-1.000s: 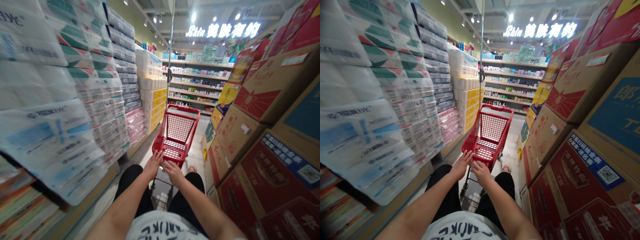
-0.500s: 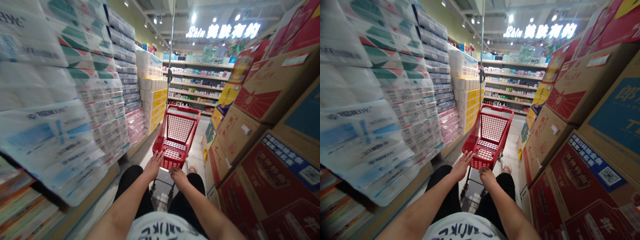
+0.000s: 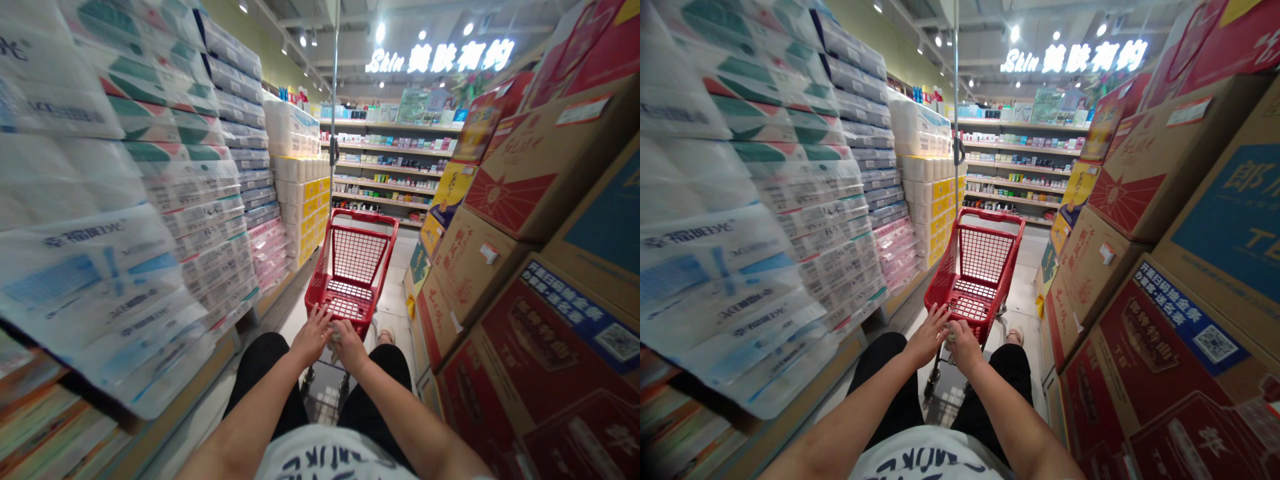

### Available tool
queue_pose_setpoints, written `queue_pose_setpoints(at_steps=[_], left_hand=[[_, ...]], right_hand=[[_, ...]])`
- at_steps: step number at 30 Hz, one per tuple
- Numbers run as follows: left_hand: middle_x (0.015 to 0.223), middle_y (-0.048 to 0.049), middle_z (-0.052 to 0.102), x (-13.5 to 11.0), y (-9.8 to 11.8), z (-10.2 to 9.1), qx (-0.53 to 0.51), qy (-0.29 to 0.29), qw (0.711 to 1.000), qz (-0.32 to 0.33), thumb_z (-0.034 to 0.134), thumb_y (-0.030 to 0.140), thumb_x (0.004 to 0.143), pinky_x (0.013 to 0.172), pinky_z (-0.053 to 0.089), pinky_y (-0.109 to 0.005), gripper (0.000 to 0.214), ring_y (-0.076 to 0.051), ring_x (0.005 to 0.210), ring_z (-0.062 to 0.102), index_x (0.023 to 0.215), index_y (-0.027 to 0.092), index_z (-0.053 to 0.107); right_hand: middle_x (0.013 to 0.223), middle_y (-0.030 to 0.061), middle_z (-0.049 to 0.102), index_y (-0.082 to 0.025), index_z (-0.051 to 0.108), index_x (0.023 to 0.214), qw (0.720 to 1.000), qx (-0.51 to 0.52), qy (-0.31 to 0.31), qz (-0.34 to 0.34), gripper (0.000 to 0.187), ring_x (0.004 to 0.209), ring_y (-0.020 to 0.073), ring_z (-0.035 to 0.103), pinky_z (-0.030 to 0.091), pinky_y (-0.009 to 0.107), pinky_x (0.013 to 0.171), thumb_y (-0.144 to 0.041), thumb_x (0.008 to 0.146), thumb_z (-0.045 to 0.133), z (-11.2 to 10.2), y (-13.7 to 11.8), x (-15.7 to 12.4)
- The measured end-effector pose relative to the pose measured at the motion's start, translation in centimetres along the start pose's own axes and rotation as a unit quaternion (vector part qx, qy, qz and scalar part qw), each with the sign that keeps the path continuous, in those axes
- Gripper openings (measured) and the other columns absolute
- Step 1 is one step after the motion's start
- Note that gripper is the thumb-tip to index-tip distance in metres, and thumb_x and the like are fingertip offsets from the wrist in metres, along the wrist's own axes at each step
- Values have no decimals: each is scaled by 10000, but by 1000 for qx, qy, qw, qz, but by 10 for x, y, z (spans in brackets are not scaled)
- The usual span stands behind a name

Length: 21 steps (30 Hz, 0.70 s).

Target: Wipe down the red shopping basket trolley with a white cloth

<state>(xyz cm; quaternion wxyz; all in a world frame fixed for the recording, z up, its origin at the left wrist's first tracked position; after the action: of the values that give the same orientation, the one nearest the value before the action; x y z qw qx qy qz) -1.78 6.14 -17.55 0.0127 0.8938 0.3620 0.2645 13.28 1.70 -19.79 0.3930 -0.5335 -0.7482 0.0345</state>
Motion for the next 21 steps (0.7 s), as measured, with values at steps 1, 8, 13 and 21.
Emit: queue_pose_setpoints(at_steps=[1,8,13,21], left_hand=[[1515,-87,303,0,3,1,-19,-10,1000,3,368,291,944,1102,346,-476,510,-232,1433,152,1441,214,280],[1392,-92,471,7,11,11,-107,13,994,-21,367,168,906,1108,350,-484,451,-221,1367,323,1354,196,414],[1491,-104,308,8,31,11,-125,77,989,-35,380,119,882,1128,309,-494,495,-238,1415,204,1369,205,388],[1455,-144,361,-3,36,0,-178,96,979,-29,440,233,892,1110,328,-500,577,-251,1377,299,1434,188,246]], right_hand=[[1152,73,521,-202,453,1248,1000,16,10,-10,593,1036,179,560,503,320,895,-15,686,468,-2,-2,2],[1169,89,594,-169,546,1209,998,11,25,-57,552,1095,193,560,470,322,962,-7,693,435,-13,-4,5],[1096,86,653,-195,615,1158,994,25,79,-72,439,1037,198,601,497,354,925,-48,795,416,-14,-5,4],[1179,103,629,-198,542,1288,995,36,89,-27,487,1071,201,604,511,346,927,-95,822,449,-15,-4,12]])
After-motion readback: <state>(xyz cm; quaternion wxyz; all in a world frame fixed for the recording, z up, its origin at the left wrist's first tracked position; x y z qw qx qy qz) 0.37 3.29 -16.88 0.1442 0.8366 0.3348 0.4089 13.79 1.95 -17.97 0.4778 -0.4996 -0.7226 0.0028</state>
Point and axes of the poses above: each hand's wrist, its own x-axis towards the middle knuckle, its own z-axis out of the palm, y = z × x, the point moved 1 cm from there along x, towards the middle knuckle
